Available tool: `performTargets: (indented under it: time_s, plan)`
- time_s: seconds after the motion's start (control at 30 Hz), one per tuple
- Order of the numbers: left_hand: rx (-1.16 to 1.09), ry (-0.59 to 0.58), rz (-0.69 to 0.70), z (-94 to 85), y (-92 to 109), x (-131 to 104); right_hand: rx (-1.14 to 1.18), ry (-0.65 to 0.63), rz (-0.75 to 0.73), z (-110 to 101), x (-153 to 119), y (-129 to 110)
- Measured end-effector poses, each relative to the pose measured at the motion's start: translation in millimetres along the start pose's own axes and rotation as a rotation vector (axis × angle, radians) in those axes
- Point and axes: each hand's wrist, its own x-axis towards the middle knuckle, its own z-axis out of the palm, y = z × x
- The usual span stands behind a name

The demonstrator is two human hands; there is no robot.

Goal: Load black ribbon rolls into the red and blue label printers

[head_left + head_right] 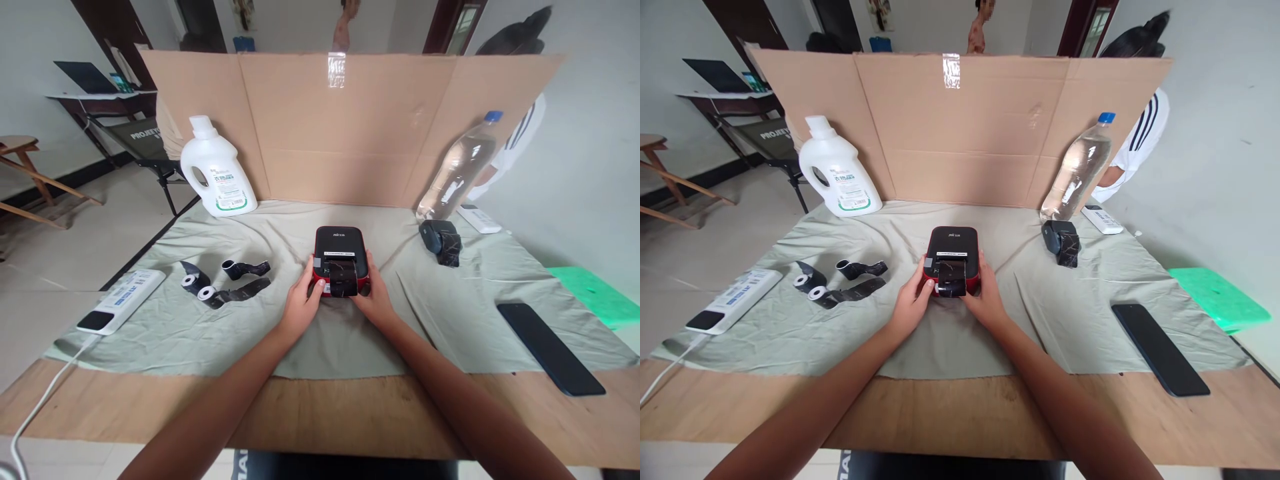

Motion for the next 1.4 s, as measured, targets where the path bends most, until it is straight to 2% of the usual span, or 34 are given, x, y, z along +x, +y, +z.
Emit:
performTargets:
  time_s: [0.23, 0.53, 0.9, 1.23, 1.4]
  plan:
    - [0.001, -0.002, 0.060, -1.9, -6.0, 1.1, -0.061, 0.011, -0.073, -1.6, 0.1, 3.1]
    - [-0.019, -0.004, 0.066, -2.5, -14.4, 1.7, -0.091, -0.029, -0.024, -4.3, 0.8, -2.2]
    - [0.016, -0.085, 0.157, -20.2, -20.6, 15.2, -0.080, -0.026, -0.028, -5.2, 0.6, -5.1]
    - [-0.022, -0.103, 0.206, -19.3, -26.3, 18.6, -0.051, -0.025, -0.044, -5.0, 0.7, -4.0]
    - [-0.048, -0.060, 0.209, -15.9, -32.4, 24.9, -0.037, -0.031, -0.051, -5.0, 0.2, -1.9]
